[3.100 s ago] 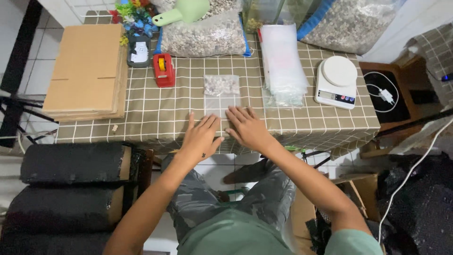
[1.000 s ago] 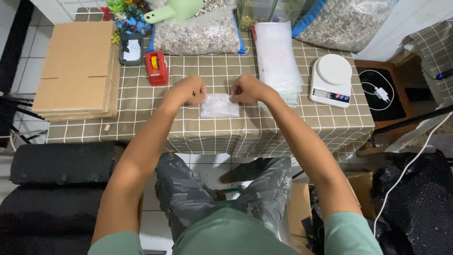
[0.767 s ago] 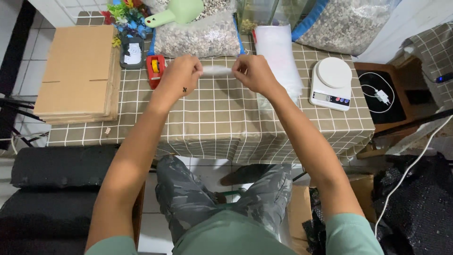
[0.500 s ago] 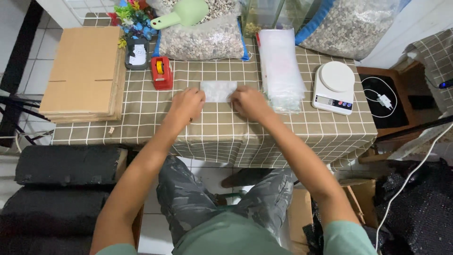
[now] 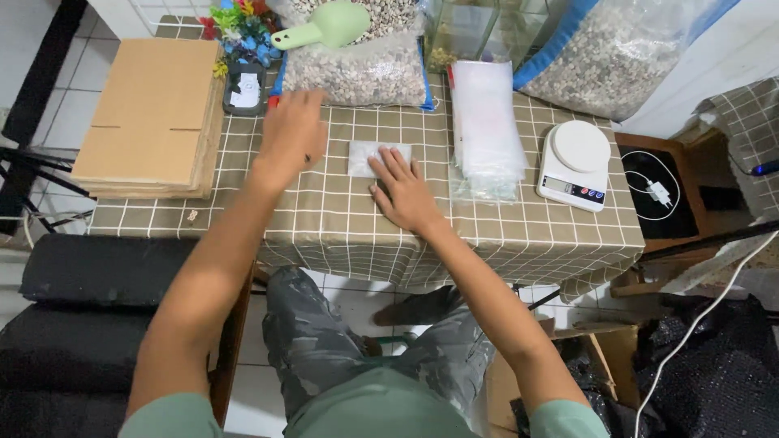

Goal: Packing aquarium substrate into small bags, weighing them, and preparing a shipping box.

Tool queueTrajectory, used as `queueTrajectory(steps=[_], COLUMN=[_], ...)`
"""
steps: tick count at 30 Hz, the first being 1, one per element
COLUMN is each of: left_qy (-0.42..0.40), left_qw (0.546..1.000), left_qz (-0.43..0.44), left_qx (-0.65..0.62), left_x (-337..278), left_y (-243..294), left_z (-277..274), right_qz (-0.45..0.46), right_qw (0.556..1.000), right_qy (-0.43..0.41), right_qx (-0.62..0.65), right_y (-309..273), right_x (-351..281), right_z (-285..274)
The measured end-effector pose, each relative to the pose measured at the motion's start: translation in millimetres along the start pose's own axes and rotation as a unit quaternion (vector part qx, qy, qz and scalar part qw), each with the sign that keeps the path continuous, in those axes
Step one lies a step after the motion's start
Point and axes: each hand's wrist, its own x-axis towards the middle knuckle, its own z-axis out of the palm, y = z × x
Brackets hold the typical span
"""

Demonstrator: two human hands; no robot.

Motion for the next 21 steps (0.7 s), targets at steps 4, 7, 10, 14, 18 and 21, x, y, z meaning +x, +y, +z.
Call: queueTrajectory(steps=[4,7,10,14,18,21], left_qy=[0.035,0.12,0.129,0.02,-0.057,-0.062], left_qw=[0.997,0.984,0.977,0.987,0.976,0.965], left_qz=[-0.041,-0.008,-0.026,-0.054,-0.053,-0.044], left_qx=[0.05,0.128,0.17,0.152,0.202,0.25], left_x=[26.2,50.5,79.3,121.2,152.6,158.7], left_y=[-13.2,-46.2,-65.6,-82.6,-101.3,-105.3], left_z=[-29.4,-14.2,4.4,43.3,96.9,113.0], right_qz=[-0.006,-0.005,-0.012,0.001,-0.002,0.002], right_qw=[1.0,1.0,0.999,1.0,1.0,1.0], right_qy=[0.011,0.013,0.03,0.018,0.019,0.019], right_qx=[0.027,0.021,0.01,0.023,0.006,0.001], right_y=[1.1,-1.5,-1.2,-1.7,-4.0,-3.6], right_x=[-2.8,-1.7,-2.9,-3.1,-0.7,-1.5], right_z=[4.2,2.2,4.1,2.3,2.3,2.2])
